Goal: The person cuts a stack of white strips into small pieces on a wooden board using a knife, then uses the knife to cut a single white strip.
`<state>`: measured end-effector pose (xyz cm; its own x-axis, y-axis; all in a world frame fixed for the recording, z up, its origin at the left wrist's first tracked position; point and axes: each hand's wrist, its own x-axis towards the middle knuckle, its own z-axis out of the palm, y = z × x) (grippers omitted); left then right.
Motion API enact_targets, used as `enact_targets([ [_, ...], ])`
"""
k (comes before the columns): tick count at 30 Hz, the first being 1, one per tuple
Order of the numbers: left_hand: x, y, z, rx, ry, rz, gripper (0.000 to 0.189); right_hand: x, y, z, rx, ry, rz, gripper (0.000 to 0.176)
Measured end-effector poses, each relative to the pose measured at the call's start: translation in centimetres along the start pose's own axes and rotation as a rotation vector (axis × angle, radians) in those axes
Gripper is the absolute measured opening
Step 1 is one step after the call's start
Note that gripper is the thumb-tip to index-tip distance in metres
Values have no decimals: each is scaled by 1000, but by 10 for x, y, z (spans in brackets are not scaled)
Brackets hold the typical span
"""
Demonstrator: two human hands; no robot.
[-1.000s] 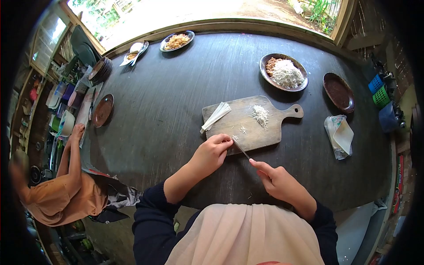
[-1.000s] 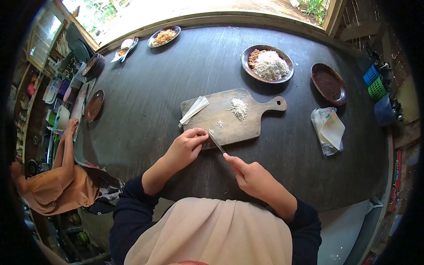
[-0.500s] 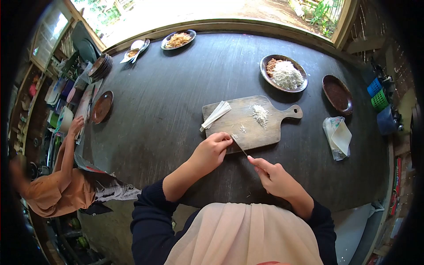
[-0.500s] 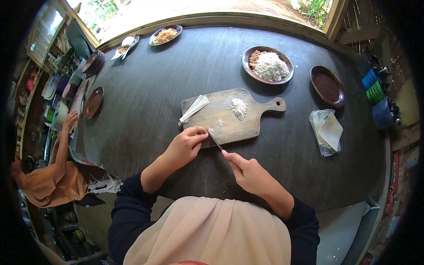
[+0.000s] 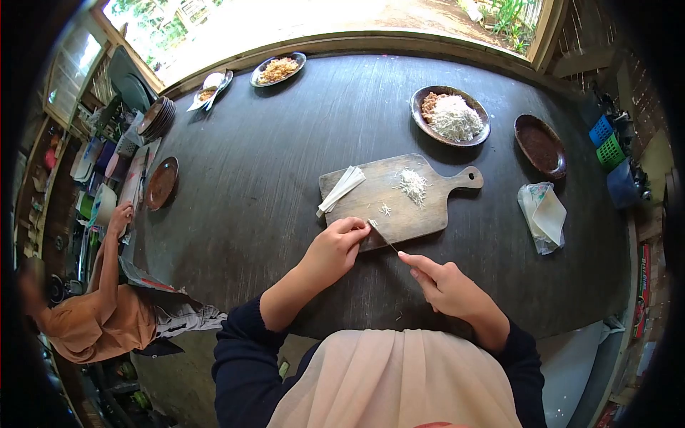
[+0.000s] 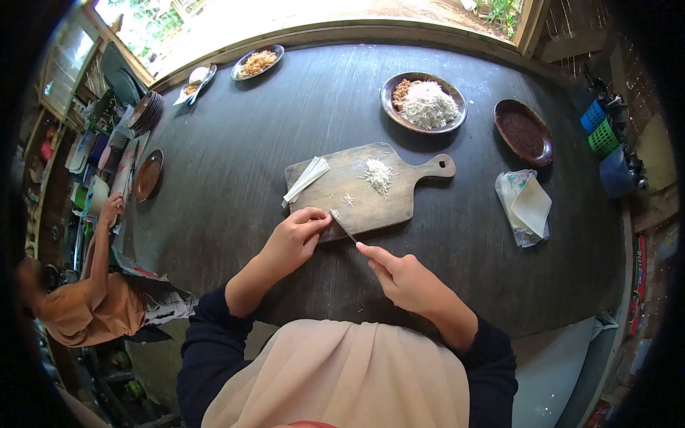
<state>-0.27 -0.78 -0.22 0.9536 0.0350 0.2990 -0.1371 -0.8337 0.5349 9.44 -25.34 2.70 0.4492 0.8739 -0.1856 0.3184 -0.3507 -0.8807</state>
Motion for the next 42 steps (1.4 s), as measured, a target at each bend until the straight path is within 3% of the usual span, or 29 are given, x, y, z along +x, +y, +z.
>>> enact_targets([
  [19,-1,-1,0,-20,-15,-7,31,4,4,7,47,42,-53,35],
  [22,0,0,-1,-25,-26,-11,32,-2,-5,-2,51,21,-22,33],
  [24,0,0,-1,-28,-28,-25,33,-5,-11,-12,-18,-91,104,33],
  [42,-1,0,-3,-31,-37,-22,33,-5,-4,1,-23,33,-86,35],
])
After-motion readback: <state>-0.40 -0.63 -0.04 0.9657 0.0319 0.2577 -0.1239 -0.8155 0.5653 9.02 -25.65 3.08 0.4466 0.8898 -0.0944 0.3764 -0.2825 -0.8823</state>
